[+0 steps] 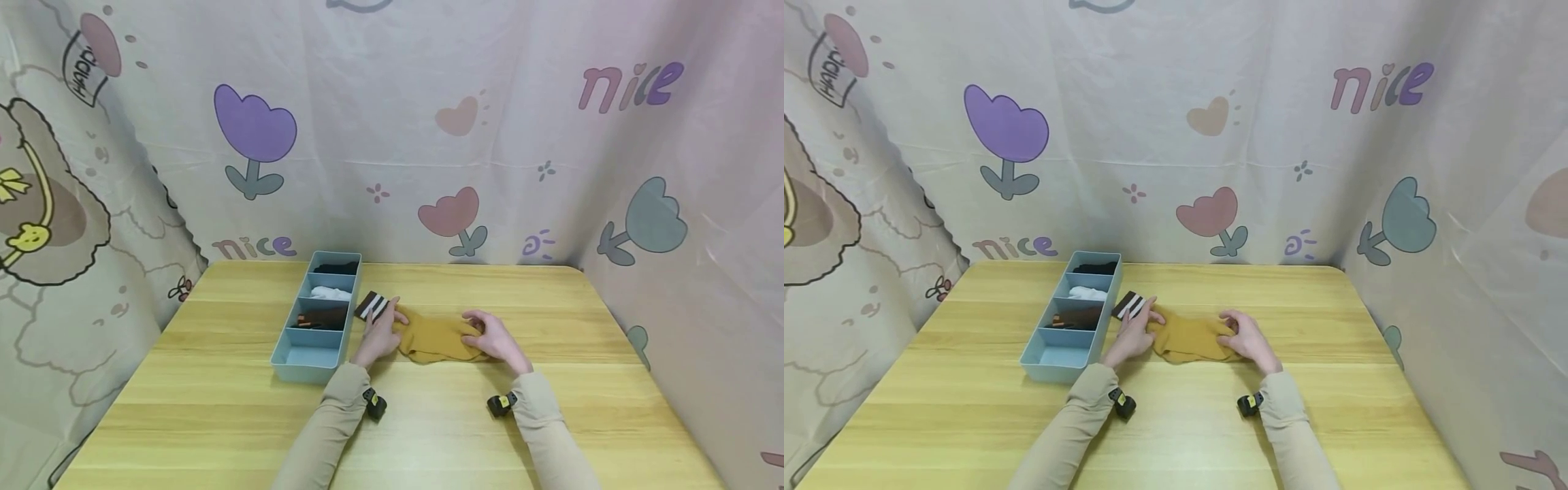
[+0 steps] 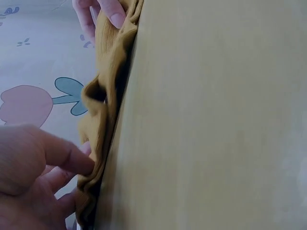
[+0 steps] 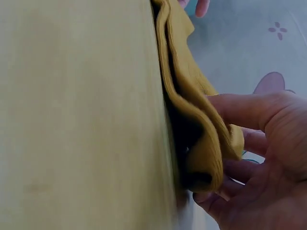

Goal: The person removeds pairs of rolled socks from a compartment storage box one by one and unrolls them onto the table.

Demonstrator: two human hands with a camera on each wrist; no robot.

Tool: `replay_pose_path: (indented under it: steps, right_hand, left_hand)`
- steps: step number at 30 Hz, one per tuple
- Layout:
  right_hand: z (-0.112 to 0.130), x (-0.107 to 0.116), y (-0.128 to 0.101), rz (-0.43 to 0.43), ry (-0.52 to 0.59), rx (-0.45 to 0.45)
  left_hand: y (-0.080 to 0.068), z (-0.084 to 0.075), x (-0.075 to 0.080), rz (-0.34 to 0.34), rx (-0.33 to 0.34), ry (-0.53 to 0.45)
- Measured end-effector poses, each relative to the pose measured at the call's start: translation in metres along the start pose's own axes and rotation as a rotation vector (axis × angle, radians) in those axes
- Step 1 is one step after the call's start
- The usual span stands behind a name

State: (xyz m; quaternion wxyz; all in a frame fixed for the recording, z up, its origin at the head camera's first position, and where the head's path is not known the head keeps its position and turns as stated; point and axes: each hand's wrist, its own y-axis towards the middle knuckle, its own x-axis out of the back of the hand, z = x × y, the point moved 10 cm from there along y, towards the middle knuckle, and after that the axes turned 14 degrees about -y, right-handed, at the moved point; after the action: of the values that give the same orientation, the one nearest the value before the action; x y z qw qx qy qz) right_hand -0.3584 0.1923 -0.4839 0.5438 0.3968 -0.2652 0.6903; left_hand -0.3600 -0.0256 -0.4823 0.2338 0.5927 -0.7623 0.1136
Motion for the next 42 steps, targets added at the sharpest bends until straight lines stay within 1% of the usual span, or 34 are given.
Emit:
replay_pose_path:
  steps: [3, 5, 7, 10, 13, 16, 18, 22, 27, 31, 37, 42]
  right_hand:
    - [0.0, 0.002, -0.003, -0.008, -0.01, -0.012]
    - [0.002, 0.002, -0.005, -0.005, -0.025, -0.016]
    - [0.004, 0.0, -0.007, 0.004, -0.034, -0.022]
    - [0.006, -0.003, -0.008, 0.014, -0.049, -0.033]
    - [0.008, -0.003, -0.009, 0.005, -0.064, -0.048]
    - [0.009, -0.002, -0.011, -0.005, -0.075, -0.059]
    - [0.011, -0.003, -0.011, -0.012, -0.076, -0.062]
    - [0.015, -0.007, -0.01, -0.013, -0.03, -0.06]
    - [0.02, -0.013, -0.007, -0.008, 0.028, -0.057]
    - [0.025, -0.016, -0.002, -0.015, 0.07, -0.03]
    - [0.033, -0.023, 0.002, -0.009, 0.195, 0.028]
    - [0.035, -0.03, 0.005, 0.001, 0.319, 0.039]
  left_hand:
    - [0.0, -0.002, 0.003, -0.049, -0.006, 0.011]
    - [0.001, -0.003, 0.006, -0.093, -0.017, 0.046]
    - [0.003, -0.003, 0.009, -0.14, -0.014, 0.088]
    - [0.005, -0.001, 0.014, -0.21, 0.013, 0.158]
    - [0.007, 0.004, 0.019, -0.262, 0.072, 0.183]
    - [0.008, 0.009, 0.022, -0.291, 0.118, 0.163]
    - [0.008, 0.012, 0.023, -0.293, 0.136, 0.136]
    - [0.01, 0.015, 0.026, -0.321, 0.135, 0.106]
    - [0.015, 0.015, 0.035, -0.396, 0.115, 0.109]
    - [0.021, 0.019, 0.04, -0.444, 0.105, 0.091]
    - [0.029, 0.027, 0.043, -0.471, 0.098, -0.014]
    - [0.034, 0.027, 0.047, -0.493, 0.069, -0.138]
